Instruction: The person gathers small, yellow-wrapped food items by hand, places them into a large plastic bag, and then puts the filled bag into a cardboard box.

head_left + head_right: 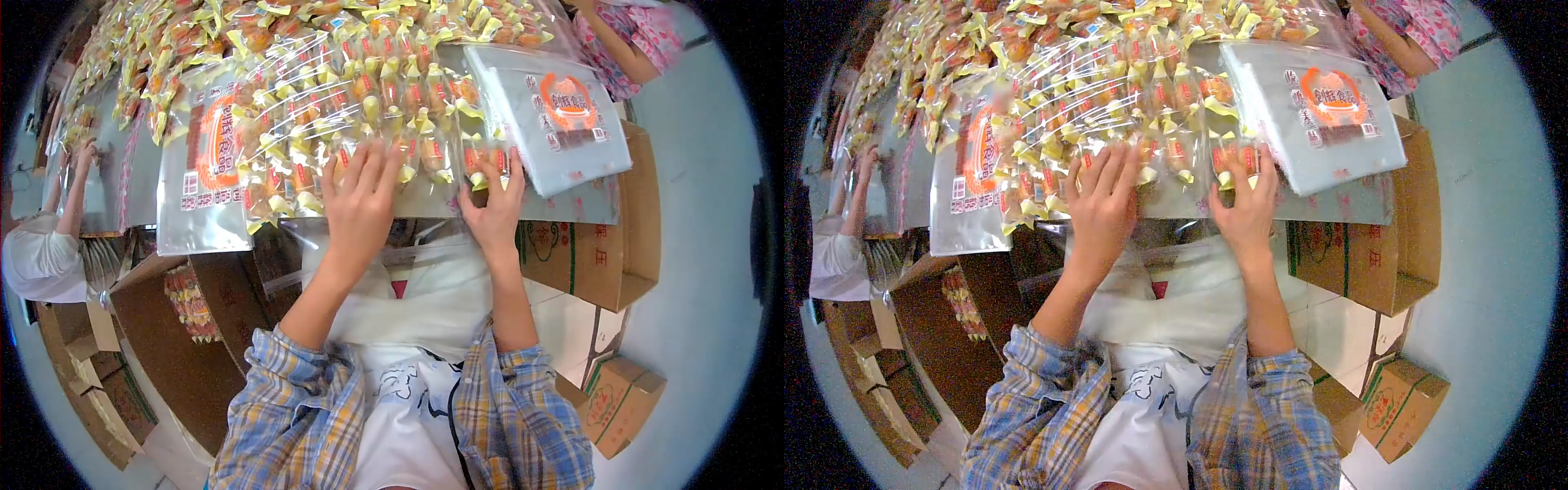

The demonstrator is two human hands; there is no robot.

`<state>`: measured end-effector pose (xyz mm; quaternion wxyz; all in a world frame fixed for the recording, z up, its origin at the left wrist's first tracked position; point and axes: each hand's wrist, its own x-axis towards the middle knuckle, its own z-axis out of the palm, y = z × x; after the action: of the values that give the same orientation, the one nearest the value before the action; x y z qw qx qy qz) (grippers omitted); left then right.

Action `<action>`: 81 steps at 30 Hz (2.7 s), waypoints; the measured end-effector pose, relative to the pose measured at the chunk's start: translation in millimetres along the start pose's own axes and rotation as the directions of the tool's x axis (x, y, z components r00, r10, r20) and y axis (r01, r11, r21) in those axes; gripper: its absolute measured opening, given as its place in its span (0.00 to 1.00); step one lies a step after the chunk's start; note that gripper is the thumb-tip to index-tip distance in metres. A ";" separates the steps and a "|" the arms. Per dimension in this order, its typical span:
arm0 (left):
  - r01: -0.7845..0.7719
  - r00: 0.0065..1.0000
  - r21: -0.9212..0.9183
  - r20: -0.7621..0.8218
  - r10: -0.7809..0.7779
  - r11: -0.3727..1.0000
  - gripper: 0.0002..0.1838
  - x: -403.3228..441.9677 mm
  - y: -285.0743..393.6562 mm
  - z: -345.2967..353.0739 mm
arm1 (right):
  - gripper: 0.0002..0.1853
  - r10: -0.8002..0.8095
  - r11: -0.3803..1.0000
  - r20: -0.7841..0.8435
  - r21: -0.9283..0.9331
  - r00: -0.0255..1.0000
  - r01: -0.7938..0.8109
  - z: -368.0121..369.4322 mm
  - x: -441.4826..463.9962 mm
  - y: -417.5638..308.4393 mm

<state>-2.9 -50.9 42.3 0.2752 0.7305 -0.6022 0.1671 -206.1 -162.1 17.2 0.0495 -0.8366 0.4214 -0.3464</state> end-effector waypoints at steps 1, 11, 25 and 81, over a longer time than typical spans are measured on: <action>-0.026 0.999 0.018 0.019 0.026 0.999 0.28 -0.6 1.0 -2.5 | 0.25 0.011 1.000 -0.019 0.022 1.000 -0.010 3.0 -0.9 1.2; 0.032 0.999 -0.225 0.031 -0.025 0.974 0.28 -12.0 -7.1 1.2 | 0.26 0.259 0.834 -0.394 0.552 0.882 0.002 -31.7 -44.0 -2.7; -0.013 0.998 -0.279 -0.061 -0.004 0.960 0.26 -15.2 -17.3 2.6 | 0.27 0.205 0.246 0.386 0.869 0.899 -0.429 -21.5 -51.4 -79.5; 0.063 0.993 -0.210 -0.088 -0.083 0.976 0.20 6.2 -13.7 -17.1 | 0.34 -0.008 0.878 -0.089 0.475 0.996 0.050 61.6 -17.2 -78.2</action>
<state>13.2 -43.8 56.6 0.3842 0.7107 -0.5751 0.1283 -122.3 -112.2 -9.2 0.2309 -0.7894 0.3125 -0.4753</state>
